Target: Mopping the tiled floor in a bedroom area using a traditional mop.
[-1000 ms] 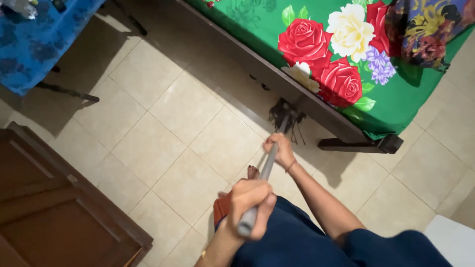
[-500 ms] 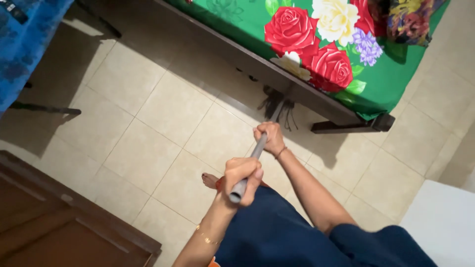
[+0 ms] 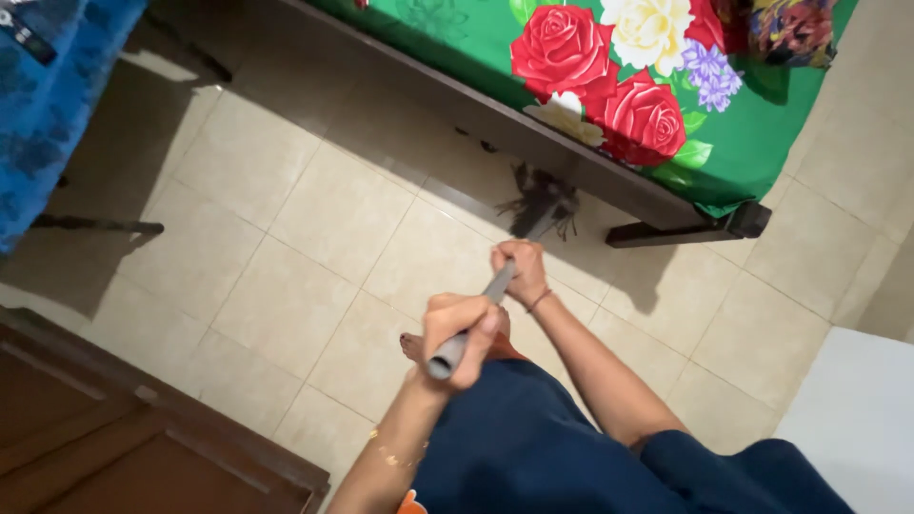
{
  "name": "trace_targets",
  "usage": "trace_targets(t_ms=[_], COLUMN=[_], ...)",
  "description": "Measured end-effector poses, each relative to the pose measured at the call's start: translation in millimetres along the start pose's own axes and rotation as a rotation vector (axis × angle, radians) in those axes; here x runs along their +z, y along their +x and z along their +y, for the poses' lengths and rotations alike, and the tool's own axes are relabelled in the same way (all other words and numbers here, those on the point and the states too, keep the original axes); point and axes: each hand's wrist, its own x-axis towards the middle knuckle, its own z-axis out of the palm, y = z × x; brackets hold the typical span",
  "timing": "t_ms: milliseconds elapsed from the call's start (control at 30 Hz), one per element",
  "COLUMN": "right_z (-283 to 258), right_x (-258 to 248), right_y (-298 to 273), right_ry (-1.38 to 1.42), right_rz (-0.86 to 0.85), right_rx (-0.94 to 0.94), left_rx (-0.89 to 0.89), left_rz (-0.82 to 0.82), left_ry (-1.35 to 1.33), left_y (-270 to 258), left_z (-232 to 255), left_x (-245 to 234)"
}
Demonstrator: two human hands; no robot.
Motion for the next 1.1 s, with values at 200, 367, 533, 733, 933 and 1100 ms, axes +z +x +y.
trace_targets(t_ms=[200,367,533,733,933,1100], right_z=[29.7,-21.5,8.3,68.2,21.4,70.9], right_x=[-17.1,-24.4,-39.9,-56.4,-50.6,-53.2], right_y=[-12.4,-18.0,-3.4,-18.5,-33.6,-8.8], right_ry=[-0.121,-0.027,0.064,-0.161,0.052,-0.004], right_rz=[-0.042,-0.013,-0.015,-0.090,-0.060,-0.078], right_rx=[-0.005,0.209,0.072,-0.038,0.097,-0.116], left_rx=[-0.066,-0.083,-0.116,-0.044,-0.007,-0.117], left_rz=[0.014,-0.088,0.021,0.049,-0.111,0.054], left_ry=[0.019,-0.149,-0.031,0.043,0.020,0.048], left_y=[-6.8,21.4,23.6,-14.7,9.2,-4.8], left_z=[-18.2,34.8,4.5,-40.7,22.4,-33.1], left_x=[23.5,13.4,32.3,73.7,51.2,73.4])
